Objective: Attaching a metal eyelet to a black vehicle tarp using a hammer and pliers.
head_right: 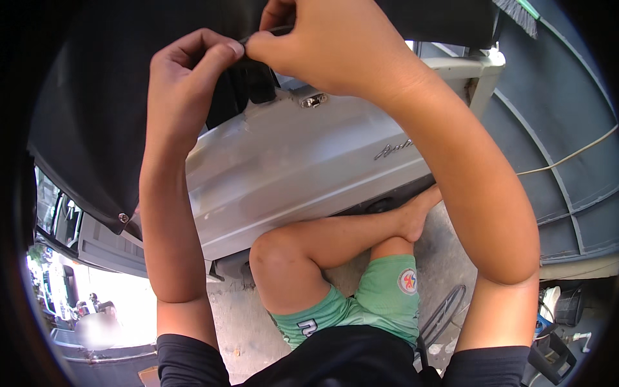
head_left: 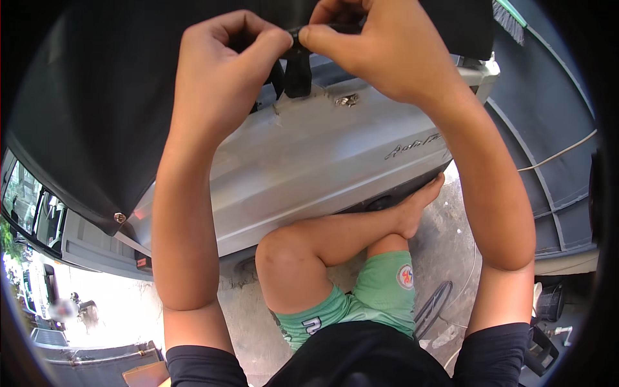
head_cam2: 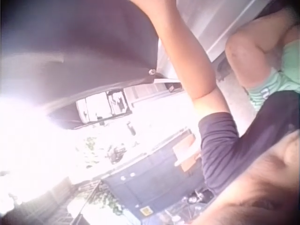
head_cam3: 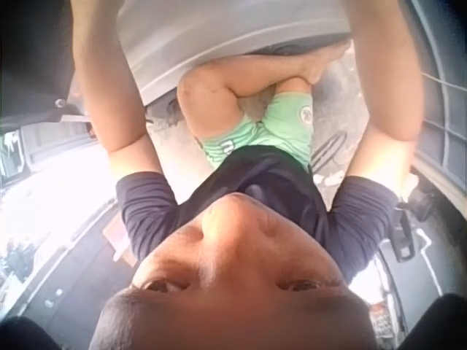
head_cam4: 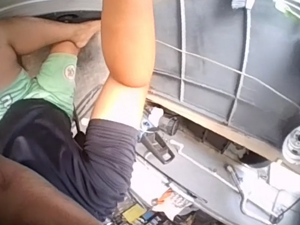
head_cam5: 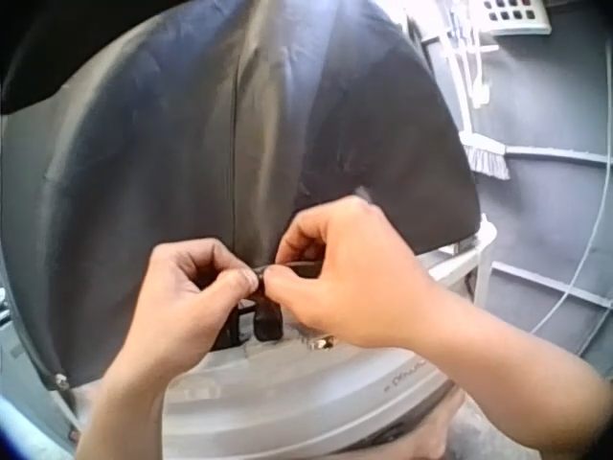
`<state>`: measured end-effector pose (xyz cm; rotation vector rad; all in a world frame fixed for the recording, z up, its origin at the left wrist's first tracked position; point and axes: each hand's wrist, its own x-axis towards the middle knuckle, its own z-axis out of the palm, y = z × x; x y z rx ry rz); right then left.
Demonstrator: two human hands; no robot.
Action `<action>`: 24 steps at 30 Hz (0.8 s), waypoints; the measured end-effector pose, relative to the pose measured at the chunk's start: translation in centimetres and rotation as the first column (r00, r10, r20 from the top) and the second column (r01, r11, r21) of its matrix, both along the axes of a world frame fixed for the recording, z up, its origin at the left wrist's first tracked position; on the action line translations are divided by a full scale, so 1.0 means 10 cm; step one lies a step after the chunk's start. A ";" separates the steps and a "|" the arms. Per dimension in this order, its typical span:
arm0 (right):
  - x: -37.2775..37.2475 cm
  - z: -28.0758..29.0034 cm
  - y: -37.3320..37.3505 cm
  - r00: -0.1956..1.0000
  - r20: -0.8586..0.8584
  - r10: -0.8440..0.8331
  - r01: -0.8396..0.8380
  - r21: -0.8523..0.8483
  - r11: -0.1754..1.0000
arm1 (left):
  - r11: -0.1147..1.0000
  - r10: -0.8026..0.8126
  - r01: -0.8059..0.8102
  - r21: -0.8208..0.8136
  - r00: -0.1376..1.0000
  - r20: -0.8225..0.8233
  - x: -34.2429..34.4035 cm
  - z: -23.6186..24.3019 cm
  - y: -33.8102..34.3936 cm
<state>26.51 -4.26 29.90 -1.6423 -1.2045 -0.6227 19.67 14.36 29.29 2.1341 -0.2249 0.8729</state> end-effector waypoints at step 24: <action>0.08 -0.13 0.13 0.995 0.021 -0.099 0.098 0.040 0.994 | 0.996 0.080 -0.074 0.050 0.988 -0.131 -0.08 0.12 -0.06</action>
